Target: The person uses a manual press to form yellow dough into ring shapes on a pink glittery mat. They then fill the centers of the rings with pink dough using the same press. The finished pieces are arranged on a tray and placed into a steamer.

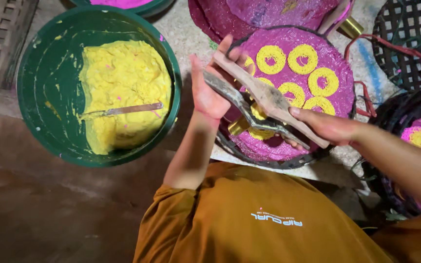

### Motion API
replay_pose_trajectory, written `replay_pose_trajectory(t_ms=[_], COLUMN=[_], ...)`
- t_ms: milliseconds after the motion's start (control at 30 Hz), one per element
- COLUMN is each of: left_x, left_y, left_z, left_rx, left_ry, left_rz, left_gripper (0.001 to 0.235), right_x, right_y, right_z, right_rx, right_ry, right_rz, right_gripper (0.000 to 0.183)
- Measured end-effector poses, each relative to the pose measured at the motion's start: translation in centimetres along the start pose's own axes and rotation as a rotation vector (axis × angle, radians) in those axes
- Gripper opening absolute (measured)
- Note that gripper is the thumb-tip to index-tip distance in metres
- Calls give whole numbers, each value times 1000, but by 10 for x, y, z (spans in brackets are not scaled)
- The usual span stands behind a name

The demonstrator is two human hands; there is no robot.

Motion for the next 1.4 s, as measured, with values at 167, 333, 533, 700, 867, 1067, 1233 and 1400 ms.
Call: replay_pose_trajectory(t_ms=[167,333,533,700,867,1067,1233,1400], left_x=[7,10,-4,5,29,32,13,0], left_y=[-22,-39,-67,-84,-78,-65,-82,-99], left_z=[-20,-45,-39,-16,-24,-56,-62,-22], left_rx=[-9,-70,-107,-89,-2,152,149,54], left_ry=[208,260,277,286,287,332,347,366], left_rz=[-198,-136,-220,-274,-221,-224,-348,-334], left_gripper=[48,49,45,39,38,39,38,35], right_x=[-15,-15,-10,-23,-27,-7,15,8], right_y=[-18,-13,-9,-24,-24,-10,-6,-43], right_z=[46,91,80,84,106,115,98,68], right_rx=[-160,-496,-490,-580,-594,-556,-524,-584], right_ry=[103,-36,79,41,-127,-203,-201,-89], right_rz=[-221,-485,-491,-645,-741,-733,-642,-689], right_gripper=[76,80,80,72,62,59,63,63])
Point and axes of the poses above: each hand's wrist, its own x-axis towards the middle knuckle, its own y-axis out of the palm, z = x × y, the point moved 10 cm from there along x, towards the middle knuckle, and after that the axes turned 14 degrees about y, right-handed, at the moved point
